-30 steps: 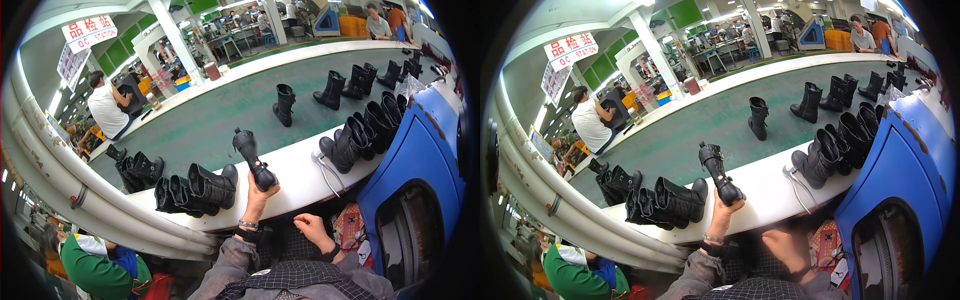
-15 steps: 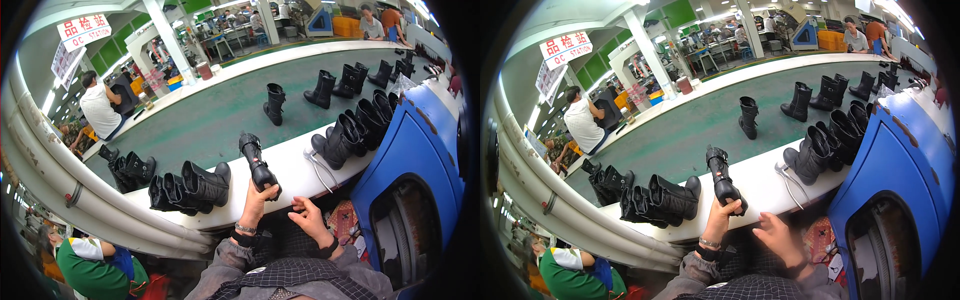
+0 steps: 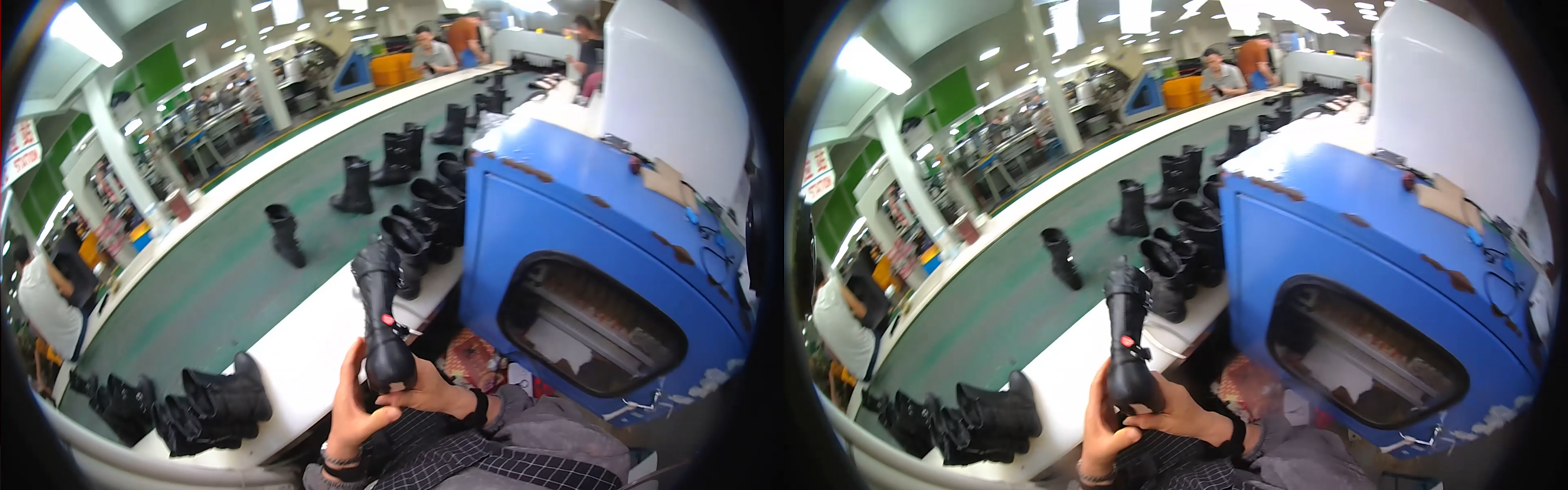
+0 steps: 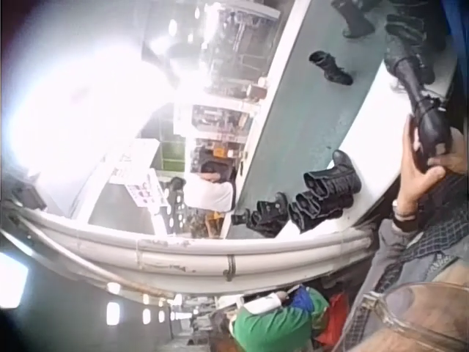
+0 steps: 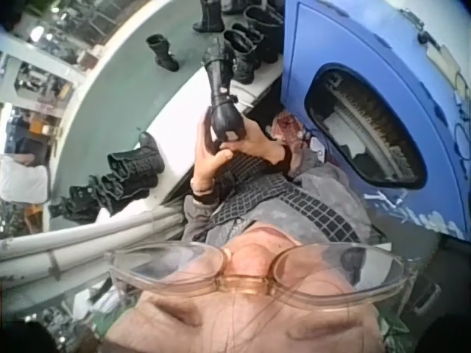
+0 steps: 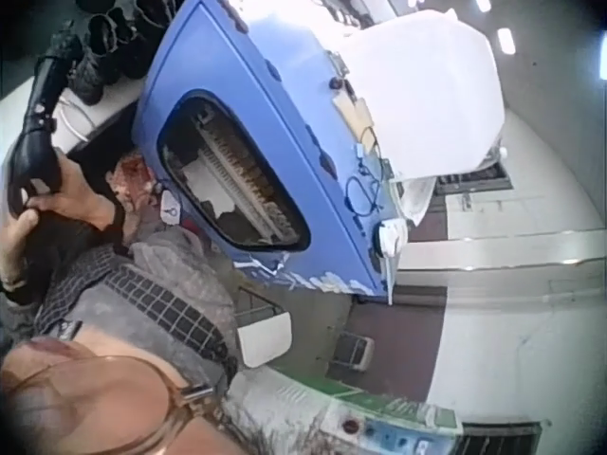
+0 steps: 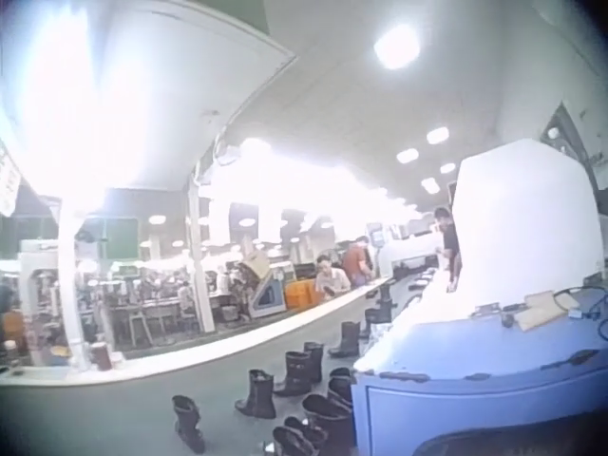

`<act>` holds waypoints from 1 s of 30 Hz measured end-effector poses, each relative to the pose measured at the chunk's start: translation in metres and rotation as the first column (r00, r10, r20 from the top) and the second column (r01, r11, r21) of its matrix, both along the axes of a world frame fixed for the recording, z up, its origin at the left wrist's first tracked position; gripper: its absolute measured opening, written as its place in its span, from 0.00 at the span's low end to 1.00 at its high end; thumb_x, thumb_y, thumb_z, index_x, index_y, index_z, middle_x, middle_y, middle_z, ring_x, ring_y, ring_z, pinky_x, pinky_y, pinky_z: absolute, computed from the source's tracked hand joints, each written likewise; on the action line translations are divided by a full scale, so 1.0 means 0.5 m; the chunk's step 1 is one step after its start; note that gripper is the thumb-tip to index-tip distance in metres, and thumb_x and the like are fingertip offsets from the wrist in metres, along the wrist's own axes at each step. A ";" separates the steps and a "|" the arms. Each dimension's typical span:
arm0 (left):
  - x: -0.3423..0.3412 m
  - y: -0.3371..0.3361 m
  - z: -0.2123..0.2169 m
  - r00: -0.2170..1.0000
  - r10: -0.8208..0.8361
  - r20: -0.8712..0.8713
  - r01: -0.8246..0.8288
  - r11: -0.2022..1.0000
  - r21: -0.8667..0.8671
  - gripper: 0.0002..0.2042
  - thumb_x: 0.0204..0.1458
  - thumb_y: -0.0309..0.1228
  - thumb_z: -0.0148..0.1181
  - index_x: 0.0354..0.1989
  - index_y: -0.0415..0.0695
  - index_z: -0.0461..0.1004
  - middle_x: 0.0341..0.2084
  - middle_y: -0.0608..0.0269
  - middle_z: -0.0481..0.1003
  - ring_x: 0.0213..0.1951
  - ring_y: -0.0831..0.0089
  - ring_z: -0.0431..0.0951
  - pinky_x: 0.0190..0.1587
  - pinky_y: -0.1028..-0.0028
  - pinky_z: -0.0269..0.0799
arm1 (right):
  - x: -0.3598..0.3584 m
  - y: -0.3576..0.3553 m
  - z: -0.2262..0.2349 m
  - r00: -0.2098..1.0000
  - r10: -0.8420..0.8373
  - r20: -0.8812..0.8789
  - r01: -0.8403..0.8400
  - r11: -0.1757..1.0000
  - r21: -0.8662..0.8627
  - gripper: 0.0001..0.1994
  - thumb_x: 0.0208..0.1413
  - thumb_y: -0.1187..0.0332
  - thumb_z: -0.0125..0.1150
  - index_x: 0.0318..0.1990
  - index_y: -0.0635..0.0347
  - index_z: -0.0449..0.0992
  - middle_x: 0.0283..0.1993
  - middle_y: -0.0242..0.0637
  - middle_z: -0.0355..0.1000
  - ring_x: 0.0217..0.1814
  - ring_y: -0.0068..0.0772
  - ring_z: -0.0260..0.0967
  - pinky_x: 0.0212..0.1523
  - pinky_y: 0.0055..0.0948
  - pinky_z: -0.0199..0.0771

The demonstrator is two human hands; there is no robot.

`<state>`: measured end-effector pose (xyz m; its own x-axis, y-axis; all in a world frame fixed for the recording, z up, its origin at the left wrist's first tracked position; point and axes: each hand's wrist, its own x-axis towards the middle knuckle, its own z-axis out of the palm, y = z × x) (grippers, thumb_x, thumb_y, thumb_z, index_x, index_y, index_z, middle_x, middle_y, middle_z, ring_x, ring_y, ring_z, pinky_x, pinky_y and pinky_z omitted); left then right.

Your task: The recorder is inspecting and adjusting pairs of black boots on a factory assembly line, using a pair of pliers briefly to adjust a strap or component.

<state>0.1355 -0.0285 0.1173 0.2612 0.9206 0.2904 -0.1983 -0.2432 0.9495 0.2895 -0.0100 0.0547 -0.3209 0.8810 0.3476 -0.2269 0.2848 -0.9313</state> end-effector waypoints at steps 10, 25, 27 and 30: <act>-0.123 0.062 -0.157 0.667 0.623 -0.409 -0.570 0.780 0.258 0.26 0.45 0.33 0.68 0.53 0.38 0.70 0.51 0.50 0.70 0.56 0.55 0.66 0.60 0.61 0.60 | 0.266 -0.022 0.271 0.381 -0.908 0.174 0.317 0.305 0.898 0.35 0.39 0.56 0.78 0.53 0.68 0.69 0.41 0.42 0.76 0.32 0.40 0.76 0.37 0.33 0.76; -0.214 0.047 -0.244 0.504 0.790 -0.350 -0.724 0.607 0.328 0.18 0.44 0.32 0.66 0.43 0.38 0.74 0.49 0.47 0.71 0.56 0.49 0.66 0.65 0.54 0.53 | 0.453 -0.006 0.525 -0.428 -0.815 0.390 0.517 0.133 0.846 0.22 0.55 0.48 0.58 0.43 0.60 0.72 0.37 0.53 0.75 0.42 0.55 0.73 0.43 0.41 0.69; -0.212 0.046 -0.245 0.550 0.777 -0.307 -0.720 0.627 0.297 0.18 0.44 0.32 0.66 0.43 0.38 0.74 0.49 0.48 0.72 0.57 0.50 0.66 0.66 0.53 0.52 | 0.432 -0.002 0.513 -0.439 -0.802 0.405 0.523 0.139 0.841 0.22 0.56 0.50 0.59 0.47 0.59 0.73 0.40 0.54 0.75 0.45 0.55 0.73 0.46 0.40 0.69; -0.215 0.040 -0.249 0.518 0.803 -0.293 -0.744 0.593 0.308 0.16 0.44 0.31 0.66 0.42 0.39 0.75 0.48 0.49 0.73 0.56 0.52 0.67 0.64 0.56 0.56 | 0.494 0.024 0.503 -0.429 -0.841 0.331 0.486 0.094 0.869 0.24 0.57 0.54 0.59 0.56 0.58 0.70 0.48 0.51 0.74 0.51 0.50 0.72 0.53 0.36 0.68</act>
